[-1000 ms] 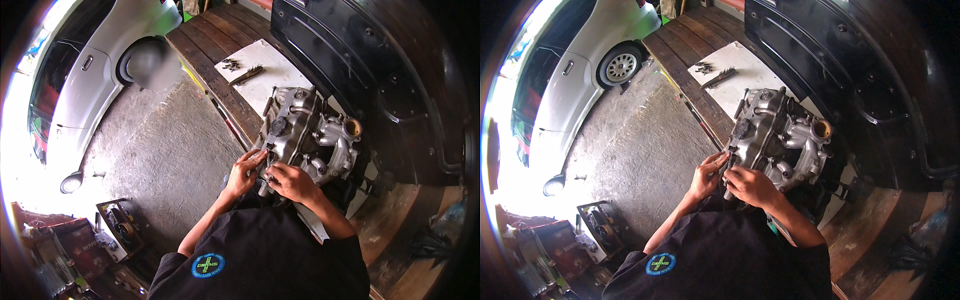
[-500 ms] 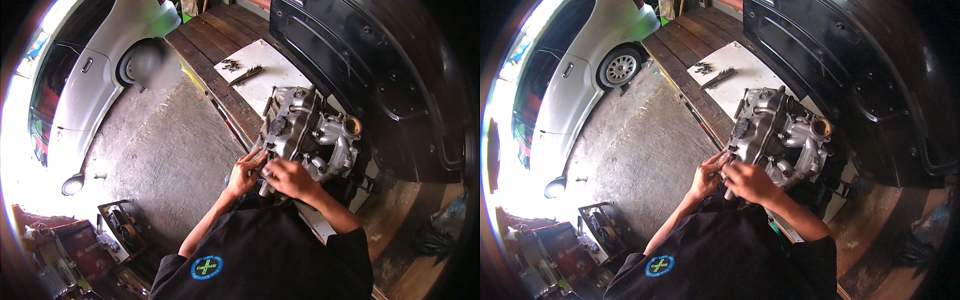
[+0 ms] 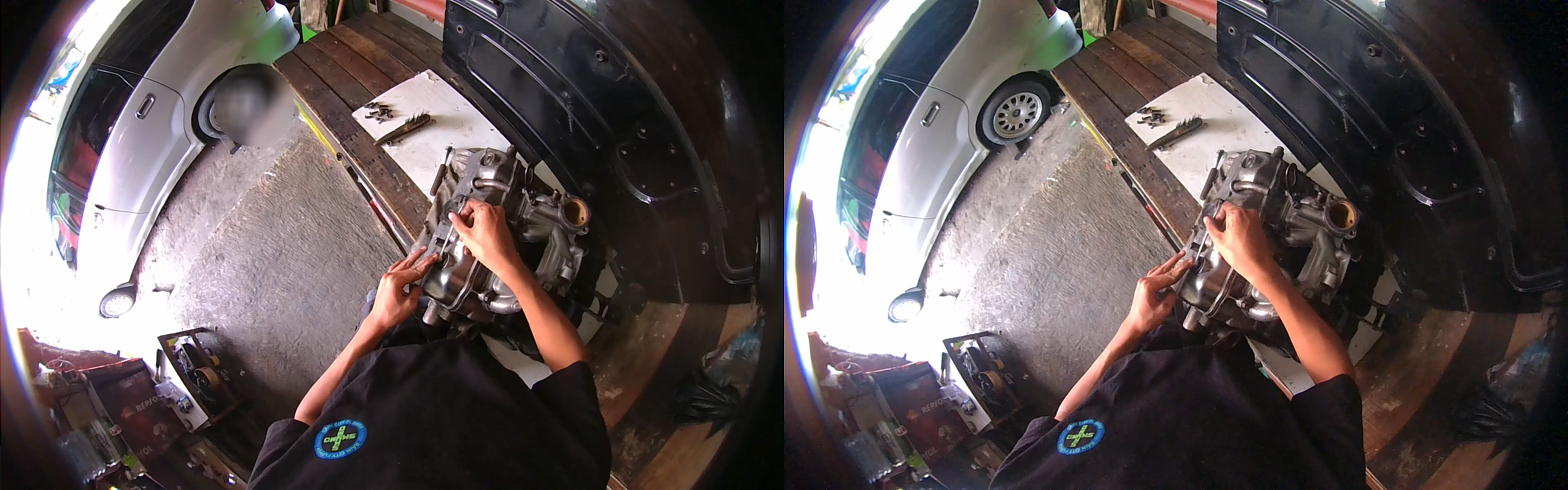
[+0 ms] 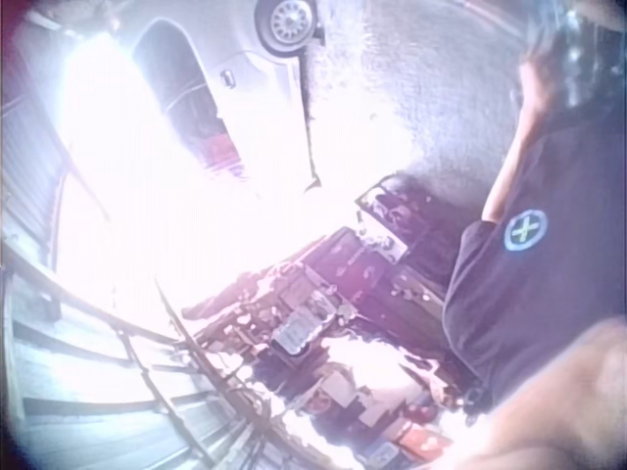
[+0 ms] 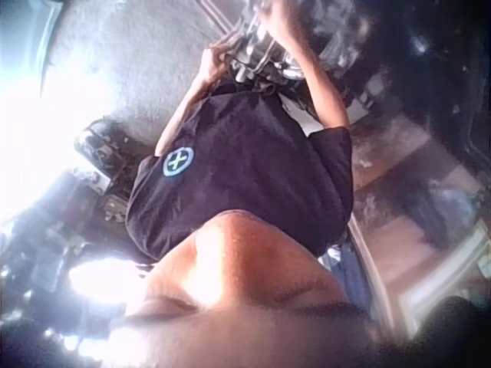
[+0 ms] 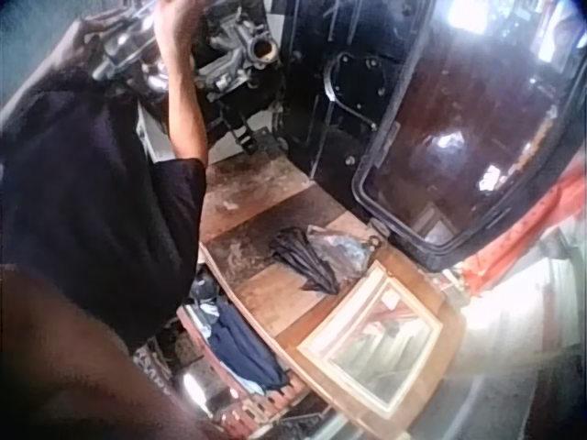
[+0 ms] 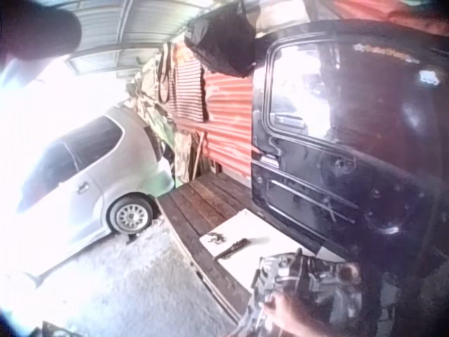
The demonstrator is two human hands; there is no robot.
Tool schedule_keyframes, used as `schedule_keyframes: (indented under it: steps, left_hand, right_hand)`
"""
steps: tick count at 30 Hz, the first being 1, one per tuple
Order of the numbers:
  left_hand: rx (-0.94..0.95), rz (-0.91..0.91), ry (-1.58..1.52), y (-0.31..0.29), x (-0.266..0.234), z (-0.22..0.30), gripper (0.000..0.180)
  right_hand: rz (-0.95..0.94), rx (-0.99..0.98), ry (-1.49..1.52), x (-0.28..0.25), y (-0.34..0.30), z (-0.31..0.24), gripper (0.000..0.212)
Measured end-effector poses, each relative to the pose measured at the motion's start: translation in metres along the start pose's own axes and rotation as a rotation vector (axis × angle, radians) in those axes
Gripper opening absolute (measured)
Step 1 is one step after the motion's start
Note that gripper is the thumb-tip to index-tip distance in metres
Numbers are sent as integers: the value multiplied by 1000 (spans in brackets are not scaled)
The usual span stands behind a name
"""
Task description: The person works on a disassembled engine block placed on a wooden workbench. They repeatedly insert and tighten bolts into the cylinder head using a wrench, then remove them and place them on a white sheet. The person also uses a wire brush to clean the bolt holes and surrounding surfaces.
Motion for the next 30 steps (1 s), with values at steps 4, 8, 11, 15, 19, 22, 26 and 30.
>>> schedule_keyframes:
  steps: [4,8,11,15,19,22,26,30]
  left_hand:
    - [-7,8,-10,0,-1,-1,65]
    - [-2,17,-15,1,-2,-3,67]
    - [5,24,-49,2,-3,-1,70]
    - [11,35,-72,2,-3,-1,71]
    - [-5,41,-108,2,-3,0,72]
    - [-20,65,-124,0,-2,-7,73]
    - [-3,86,-136,0,0,-9,73]
    - [-30,98,-165,0,1,-12,71]
  right_hand:
    - [-3,-25,134,-2,-6,-12,21]
    - [-84,94,273,-4,-10,-21,20]
    - [-105,153,425,-1,-14,-19,19]
    - [-91,249,642,8,-22,-5,22]
    - [-87,241,686,12,-19,4,24]
    - [-112,198,641,12,-18,-2,21]
    - [-143,158,717,27,-15,16,19]
    - [-138,184,753,27,-16,15,22]
Point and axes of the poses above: each hand's wrist, its own y-axis towards the middle knuckle, its own x-axis out of the palm, z = x × y, the point moved 8 cm from there along y, towards the middle knuckle, and after that the axes turned 3 degrees about -x, right-handed, at the moved point
